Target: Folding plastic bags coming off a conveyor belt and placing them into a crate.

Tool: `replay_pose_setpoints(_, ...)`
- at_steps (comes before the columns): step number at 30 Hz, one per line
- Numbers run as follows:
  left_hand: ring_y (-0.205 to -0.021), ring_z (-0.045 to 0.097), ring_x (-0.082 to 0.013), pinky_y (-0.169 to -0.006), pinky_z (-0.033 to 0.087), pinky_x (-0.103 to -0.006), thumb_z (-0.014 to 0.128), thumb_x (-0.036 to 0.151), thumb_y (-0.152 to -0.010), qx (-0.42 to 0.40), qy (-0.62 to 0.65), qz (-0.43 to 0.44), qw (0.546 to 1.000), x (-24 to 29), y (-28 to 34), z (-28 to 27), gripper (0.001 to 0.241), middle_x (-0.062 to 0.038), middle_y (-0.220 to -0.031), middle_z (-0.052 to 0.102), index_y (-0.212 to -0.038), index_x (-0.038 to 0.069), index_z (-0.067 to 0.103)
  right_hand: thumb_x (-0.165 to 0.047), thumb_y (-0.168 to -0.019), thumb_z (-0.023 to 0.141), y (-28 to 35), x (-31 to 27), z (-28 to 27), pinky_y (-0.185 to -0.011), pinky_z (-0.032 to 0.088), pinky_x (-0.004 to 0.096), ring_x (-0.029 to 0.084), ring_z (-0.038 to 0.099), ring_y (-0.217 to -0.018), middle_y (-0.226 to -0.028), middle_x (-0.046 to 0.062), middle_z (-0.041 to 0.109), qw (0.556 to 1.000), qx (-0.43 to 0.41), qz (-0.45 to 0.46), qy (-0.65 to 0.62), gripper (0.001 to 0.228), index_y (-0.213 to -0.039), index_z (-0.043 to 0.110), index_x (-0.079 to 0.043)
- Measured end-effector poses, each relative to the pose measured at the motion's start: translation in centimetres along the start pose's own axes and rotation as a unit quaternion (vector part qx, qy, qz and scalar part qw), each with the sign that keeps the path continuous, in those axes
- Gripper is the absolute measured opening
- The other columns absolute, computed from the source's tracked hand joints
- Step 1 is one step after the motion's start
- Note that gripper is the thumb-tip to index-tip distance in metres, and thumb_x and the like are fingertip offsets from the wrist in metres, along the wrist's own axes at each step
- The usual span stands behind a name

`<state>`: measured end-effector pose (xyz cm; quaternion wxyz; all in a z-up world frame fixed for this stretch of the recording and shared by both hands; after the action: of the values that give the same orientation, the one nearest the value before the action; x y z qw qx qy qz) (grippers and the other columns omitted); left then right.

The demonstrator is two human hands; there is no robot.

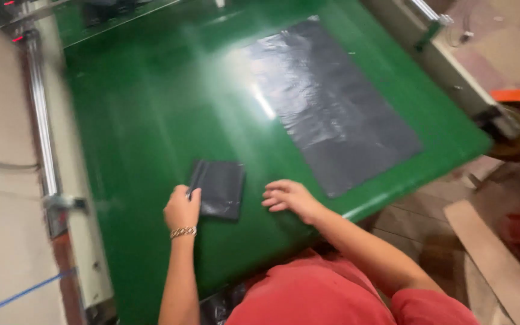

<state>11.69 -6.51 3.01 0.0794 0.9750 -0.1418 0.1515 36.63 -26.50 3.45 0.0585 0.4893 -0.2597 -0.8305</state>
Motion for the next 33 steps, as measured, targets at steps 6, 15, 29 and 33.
replay_pose_setpoints(6, -0.124, 0.051, -0.0316, -0.082, 0.06, -0.0505, 0.087, 0.035, -0.07, 0.276, -0.064, 0.183, 0.942, 11.6, 3.3, -0.6, 0.065, -0.008, -0.122, 0.056, -0.123, 0.013, 0.057, -0.021, -0.084, 0.075, 5.7, -9.6, -24.0, -0.09, 0.048, 0.038, 0.022, 0.064, -0.098, -0.105, 0.002, 0.069, 0.697, 0.427, -0.266, 0.51, 0.022, -0.106, 0.074, -0.019)
replay_pose_setpoints(15, -0.143, 0.036, -0.0388, -0.103, 0.044, -0.0621, 0.075, 0.054, -0.076, 0.005, 0.033, 0.473, 0.88, 31.4, 12.8, 8.2, 0.079, -0.017, -0.148, 0.045, -0.134, 0.005, 0.05, -0.043, -0.064, 0.092, 4.0, -10.5, -37.1, -0.091, 0.049, 0.065, 0.047, 0.062, -0.115, -0.121, 0.026, 0.065, 0.714, 0.47, 0.13, 0.502, 0.087, -0.124, 0.05, 0.004)
replay_pose_setpoints(29, -0.109, 0.06, -0.0157, -0.075, 0.054, -0.0329, 0.067, 0.037, -0.081, 0.048, -0.067, 0.427, 0.901, 26.7, 10.1, 13.6, 0.027, 0.007, -0.104, 0.06, -0.104, 0.025, 0.057, -0.013, -0.088, 0.068, 11.2, -16.6, -29.2, -0.109, 0.041, 0.047, 0.037, 0.056, -0.126, -0.124, 0.022, 0.064, 0.846, 0.22, -0.353, 0.332, 0.029, -0.115, 0.067, 0.0)
replay_pose_setpoints(33, -0.079, 0.063, -0.0284, -0.066, 0.048, -0.0433, 0.062, 0.029, -0.09, -0.199, 0.073, 0.372, 0.904, 26.3, 12.0, 1.8, 0.014, -0.004, -0.086, 0.066, -0.087, 0.017, 0.059, -0.03, -0.094, 0.058, 14.0, -13.3, -30.1, -0.055, 0.051, 0.033, 0.029, 0.069, -0.063, -0.109, 0.011, 0.063, 0.982, 0.098, -0.095, 0.127, 0.032, -0.104, 0.067, -0.001)
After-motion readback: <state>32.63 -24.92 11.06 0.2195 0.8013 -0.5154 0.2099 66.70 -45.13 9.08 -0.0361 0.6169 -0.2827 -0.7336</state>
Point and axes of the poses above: each hand's wrist, its own y-axis away from the middle knuckle, its own z-axis out of the palm, x = y × z, the point moved 3 cm from there along -y, towards the middle knuckle
